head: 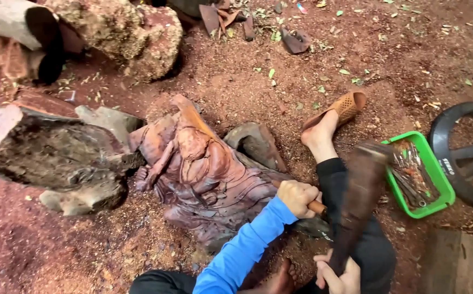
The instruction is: Carving a large wooden sculpture using a hand chisel and a wooden mallet while sitting on the floor.
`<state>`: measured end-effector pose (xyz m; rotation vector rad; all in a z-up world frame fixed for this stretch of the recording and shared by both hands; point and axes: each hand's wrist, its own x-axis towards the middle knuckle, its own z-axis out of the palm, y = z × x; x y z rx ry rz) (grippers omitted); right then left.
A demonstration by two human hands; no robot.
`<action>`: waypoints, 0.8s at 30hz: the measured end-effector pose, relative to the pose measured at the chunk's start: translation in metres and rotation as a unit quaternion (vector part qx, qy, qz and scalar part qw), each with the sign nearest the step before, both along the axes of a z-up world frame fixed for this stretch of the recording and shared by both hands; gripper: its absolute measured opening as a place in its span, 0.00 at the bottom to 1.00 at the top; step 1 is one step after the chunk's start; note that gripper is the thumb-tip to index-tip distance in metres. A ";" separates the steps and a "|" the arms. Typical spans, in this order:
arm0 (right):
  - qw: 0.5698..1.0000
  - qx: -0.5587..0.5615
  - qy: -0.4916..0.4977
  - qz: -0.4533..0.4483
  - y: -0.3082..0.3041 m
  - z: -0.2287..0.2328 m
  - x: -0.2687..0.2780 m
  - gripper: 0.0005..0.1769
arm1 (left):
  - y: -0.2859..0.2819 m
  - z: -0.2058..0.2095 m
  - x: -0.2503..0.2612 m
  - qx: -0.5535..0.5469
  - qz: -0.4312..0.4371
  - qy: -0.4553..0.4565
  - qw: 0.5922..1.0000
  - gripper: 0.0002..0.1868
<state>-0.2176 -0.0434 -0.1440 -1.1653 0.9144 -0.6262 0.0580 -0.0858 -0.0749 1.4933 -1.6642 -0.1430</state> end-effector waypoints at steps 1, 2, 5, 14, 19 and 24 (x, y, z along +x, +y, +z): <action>0.998 -0.033 -0.043 -0.041 0.006 -0.007 -0.002 0.06 | 0.000 -0.004 -0.001 0.024 -0.015 -0.002 1.000 0.16; 0.998 -0.032 -0.041 -0.040 0.004 0.002 0.009 0.06 | 0.002 -0.006 -0.001 0.024 -0.014 -0.001 1.000 0.16; 0.993 0.001 0.112 0.026 -0.002 0.019 0.024 0.06 | 0.003 -0.005 -0.003 -0.002 -0.006 -0.016 1.000 0.16; 0.998 0.046 0.049 -0.001 0.011 0.011 0.030 0.08 | -0.001 -0.015 -0.003 -0.004 -0.013 -0.034 0.999 0.16; 0.993 0.069 -0.079 -0.048 0.026 -0.005 0.015 0.08 | 0.000 -0.013 -0.003 -0.022 -0.013 -0.055 0.998 0.15; 0.994 0.098 0.045 -0.001 0.015 0.026 0.023 0.05 | -0.004 -0.024 -0.005 -0.016 0.003 -0.071 0.997 0.17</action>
